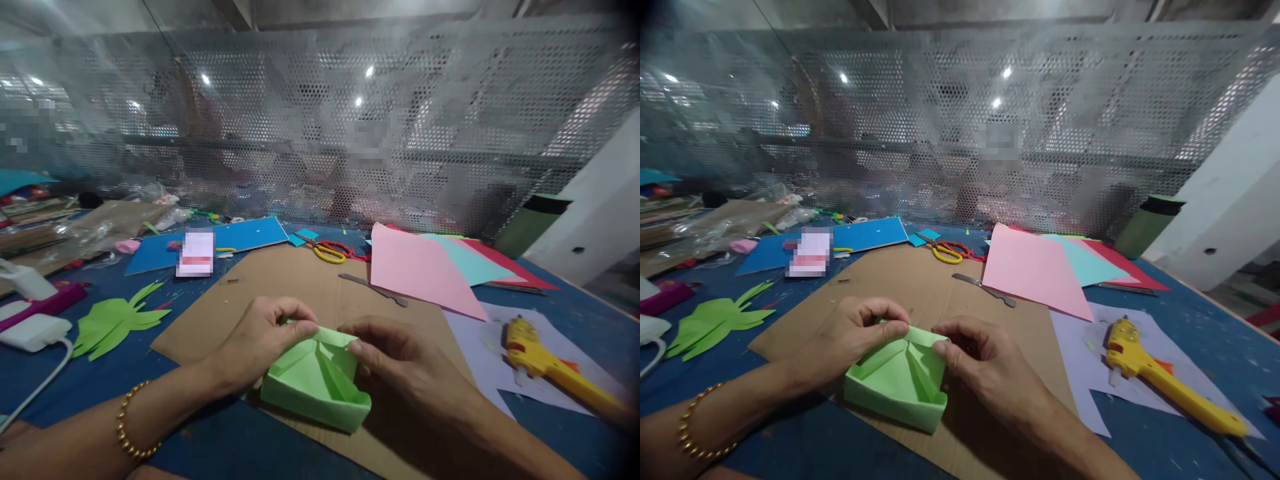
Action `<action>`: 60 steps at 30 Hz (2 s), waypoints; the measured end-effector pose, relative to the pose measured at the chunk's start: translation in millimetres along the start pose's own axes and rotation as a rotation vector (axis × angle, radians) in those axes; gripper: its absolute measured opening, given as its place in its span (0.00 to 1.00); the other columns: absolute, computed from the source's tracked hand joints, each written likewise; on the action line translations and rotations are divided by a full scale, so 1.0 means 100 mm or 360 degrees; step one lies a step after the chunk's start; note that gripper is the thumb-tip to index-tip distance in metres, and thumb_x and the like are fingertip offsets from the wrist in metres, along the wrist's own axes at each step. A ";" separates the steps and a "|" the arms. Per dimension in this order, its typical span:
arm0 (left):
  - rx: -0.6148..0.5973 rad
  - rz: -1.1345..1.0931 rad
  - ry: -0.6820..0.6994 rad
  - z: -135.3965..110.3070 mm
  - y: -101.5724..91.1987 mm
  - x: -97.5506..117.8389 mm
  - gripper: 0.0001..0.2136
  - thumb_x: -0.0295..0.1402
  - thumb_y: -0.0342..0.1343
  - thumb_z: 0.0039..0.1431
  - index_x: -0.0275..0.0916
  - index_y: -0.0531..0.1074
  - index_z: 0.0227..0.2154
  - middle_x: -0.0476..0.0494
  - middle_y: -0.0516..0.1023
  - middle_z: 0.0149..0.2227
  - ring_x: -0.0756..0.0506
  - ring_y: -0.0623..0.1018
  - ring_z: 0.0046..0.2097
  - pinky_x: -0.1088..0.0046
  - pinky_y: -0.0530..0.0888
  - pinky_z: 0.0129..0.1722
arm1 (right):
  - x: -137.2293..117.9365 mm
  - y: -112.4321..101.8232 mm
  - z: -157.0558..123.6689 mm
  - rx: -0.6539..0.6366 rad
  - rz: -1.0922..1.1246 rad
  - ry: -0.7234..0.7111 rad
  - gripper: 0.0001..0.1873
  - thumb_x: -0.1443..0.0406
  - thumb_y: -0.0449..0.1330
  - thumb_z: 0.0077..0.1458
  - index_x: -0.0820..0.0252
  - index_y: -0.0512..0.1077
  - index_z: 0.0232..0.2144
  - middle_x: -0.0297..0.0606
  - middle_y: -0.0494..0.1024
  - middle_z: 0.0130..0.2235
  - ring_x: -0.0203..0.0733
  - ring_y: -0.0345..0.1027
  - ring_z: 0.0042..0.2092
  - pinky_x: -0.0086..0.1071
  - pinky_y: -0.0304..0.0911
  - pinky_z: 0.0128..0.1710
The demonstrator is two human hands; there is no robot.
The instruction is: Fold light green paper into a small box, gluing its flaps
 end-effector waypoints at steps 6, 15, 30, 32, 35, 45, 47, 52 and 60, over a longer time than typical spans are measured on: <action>-0.0043 -0.0049 -0.0040 0.00 0.01 -0.04 0.10 0.38 0.59 0.55 0.36 0.77 0.30 0.49 0.74 0.26 0.51 0.69 0.26 0.79 0.64 0.23 | 0.02 -0.08 0.02 0.0172 0.0041 -0.0063 0.16 0.54 0.65 0.54 0.61 0.79 0.36 0.40 0.78 0.30 0.40 0.71 0.31 0.33 0.64 0.31; -0.0139 -0.0162 -0.0020 0.00 0.08 -0.06 0.08 0.36 0.59 0.56 0.35 0.76 0.31 0.49 0.74 0.27 0.51 0.70 0.28 0.79 0.66 0.26 | 0.11 -0.16 -0.01 0.0438 0.0378 0.0094 0.16 0.56 0.71 0.44 0.62 0.80 0.31 0.38 0.78 0.26 0.37 0.69 0.27 0.30 0.62 0.27; -0.0258 -0.0023 0.0260 -0.06 0.14 0.11 0.09 0.32 0.56 0.62 0.43 0.82 0.40 0.46 0.82 0.36 0.48 0.77 0.36 0.77 0.70 0.35 | 0.21 -0.05 -0.02 0.0267 0.0690 0.0314 0.14 0.58 0.70 0.47 0.63 0.75 0.28 0.31 0.71 0.16 0.28 0.59 0.16 0.21 0.54 0.16; -0.0288 0.0016 0.0359 -0.07 0.15 0.16 0.10 0.31 0.56 0.63 0.44 0.82 0.42 0.47 0.82 0.35 0.49 0.76 0.35 0.77 0.69 0.34 | 0.20 -0.04 -0.02 0.0262 0.0697 0.0341 0.15 0.57 0.71 0.44 0.64 0.75 0.26 0.30 0.70 0.15 0.27 0.57 0.15 0.21 0.53 0.16; -0.0289 0.0082 0.0455 -0.09 0.15 0.17 0.10 0.32 0.56 0.64 0.45 0.81 0.44 0.48 0.81 0.33 0.51 0.74 0.31 0.78 0.68 0.32 | 0.22 -0.03 -0.01 0.0244 0.0690 0.0381 0.16 0.56 0.71 0.43 0.64 0.75 0.27 0.32 0.72 0.16 0.29 0.61 0.16 0.22 0.54 0.17; -0.0238 0.0262 0.0649 -0.13 0.15 0.22 0.12 0.29 0.55 0.66 0.50 0.80 0.46 0.50 0.80 0.30 0.53 0.72 0.29 0.79 0.66 0.31 | 0.24 -0.03 0.01 0.0221 0.0620 0.0262 0.18 0.54 0.69 0.51 0.63 0.72 0.24 0.33 0.72 0.19 0.30 0.63 0.20 0.25 0.56 0.22; -0.0240 0.0270 0.0648 -0.13 0.16 0.23 0.11 0.30 0.55 0.66 0.48 0.80 0.45 0.49 0.80 0.30 0.53 0.72 0.29 0.79 0.66 0.31 | 0.26 -0.05 -0.01 0.0258 0.0607 0.0260 0.19 0.53 0.69 0.51 0.63 0.72 0.26 0.32 0.71 0.19 0.30 0.62 0.20 0.25 0.55 0.22; -0.0260 0.0294 0.0566 -0.12 0.17 0.24 0.10 0.31 0.55 0.65 0.46 0.81 0.44 0.49 0.80 0.29 0.52 0.73 0.28 0.78 0.68 0.32 | 0.26 -0.06 0.02 0.0206 0.0528 0.0243 0.21 0.50 0.70 0.47 0.63 0.72 0.26 0.31 0.71 0.18 0.30 0.62 0.19 0.26 0.55 0.22; -0.0247 0.0293 0.0394 -0.11 0.15 0.13 0.11 0.33 0.56 0.63 0.45 0.80 0.46 0.48 0.82 0.35 0.49 0.77 0.34 0.76 0.70 0.35 | 0.25 -0.06 0.07 0.0112 0.0292 0.0235 0.26 0.43 0.65 0.48 0.60 0.68 0.23 0.29 0.68 0.16 0.32 0.60 0.18 0.27 0.54 0.19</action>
Point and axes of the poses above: each hand's wrist, its own z-axis towards the middle knuckle, its own y-axis out of the palm, x = y × z, the point moved 10 cm from there along z, towards the middle knuckle
